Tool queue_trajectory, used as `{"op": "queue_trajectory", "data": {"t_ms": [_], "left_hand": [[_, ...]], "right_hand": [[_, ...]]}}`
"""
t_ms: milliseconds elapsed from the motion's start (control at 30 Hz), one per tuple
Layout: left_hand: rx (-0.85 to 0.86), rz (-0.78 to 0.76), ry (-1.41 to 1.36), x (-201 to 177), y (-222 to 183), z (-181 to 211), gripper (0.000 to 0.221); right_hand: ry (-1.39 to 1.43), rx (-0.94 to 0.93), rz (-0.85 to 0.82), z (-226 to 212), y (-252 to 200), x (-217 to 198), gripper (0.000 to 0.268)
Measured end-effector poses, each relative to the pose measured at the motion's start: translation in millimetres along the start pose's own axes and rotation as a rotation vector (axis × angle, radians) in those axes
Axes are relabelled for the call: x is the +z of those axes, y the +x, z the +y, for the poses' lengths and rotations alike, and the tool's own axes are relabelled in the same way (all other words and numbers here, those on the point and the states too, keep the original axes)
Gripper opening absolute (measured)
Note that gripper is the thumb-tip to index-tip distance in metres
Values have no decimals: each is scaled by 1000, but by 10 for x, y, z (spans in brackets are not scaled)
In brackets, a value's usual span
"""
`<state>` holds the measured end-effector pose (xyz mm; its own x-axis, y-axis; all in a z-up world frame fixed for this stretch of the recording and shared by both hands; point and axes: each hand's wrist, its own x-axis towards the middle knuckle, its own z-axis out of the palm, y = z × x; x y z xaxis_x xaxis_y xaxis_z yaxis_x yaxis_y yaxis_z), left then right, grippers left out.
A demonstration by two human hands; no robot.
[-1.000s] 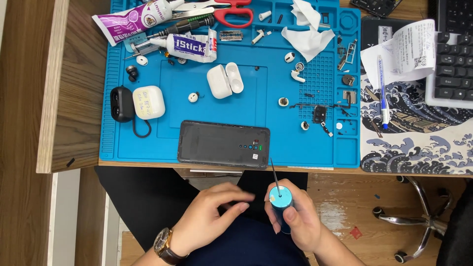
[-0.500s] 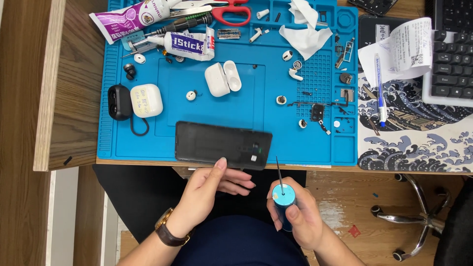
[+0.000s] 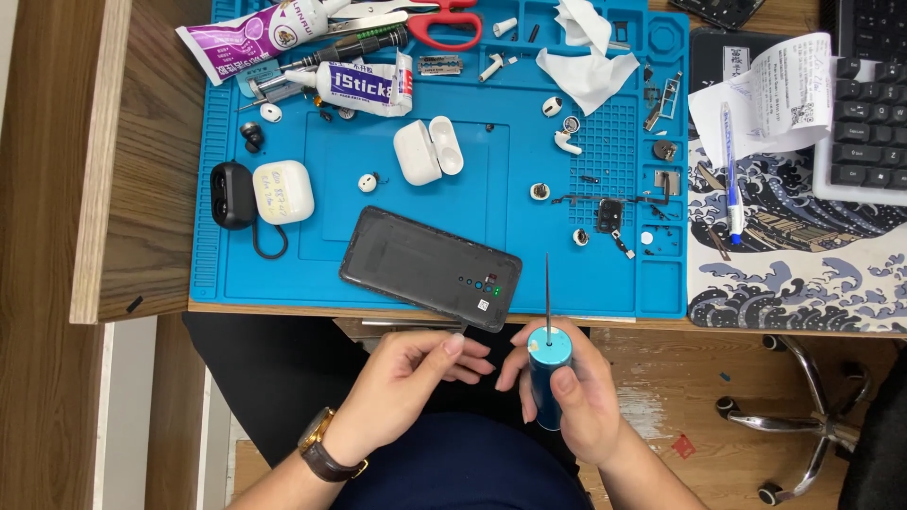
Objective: Disassembling a smartphone using a prying tool on a repair bench
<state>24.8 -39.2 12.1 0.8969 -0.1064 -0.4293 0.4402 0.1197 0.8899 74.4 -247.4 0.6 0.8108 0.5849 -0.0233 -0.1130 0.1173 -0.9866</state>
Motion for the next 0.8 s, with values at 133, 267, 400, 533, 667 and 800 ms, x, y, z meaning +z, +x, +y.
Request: {"op": "queue_trajectory", "data": {"t_ms": [133,267,400,533,667,800], "left_hand": [[81,-4,43,19,25,-17,46],[130,42,56,8,44,4,44],[147,31,19,-15,51,-18,46],[262,92,159,-33,-62,116,45],[957,469,825,-191,-106,161,17],[935,438,1191,-436,-13,237,43]], "right_hand": [[-71,10,-10,-63,44,29,71],[-189,2,-26,-133,72,60,72],[-244,-26,-49,-152,79,70,71],[-258,-25,-21,-104,18,49,71],[-15,-5,-7,-82,-41,8,90],[136,80,-14,-124,-71,-26,111]]}}
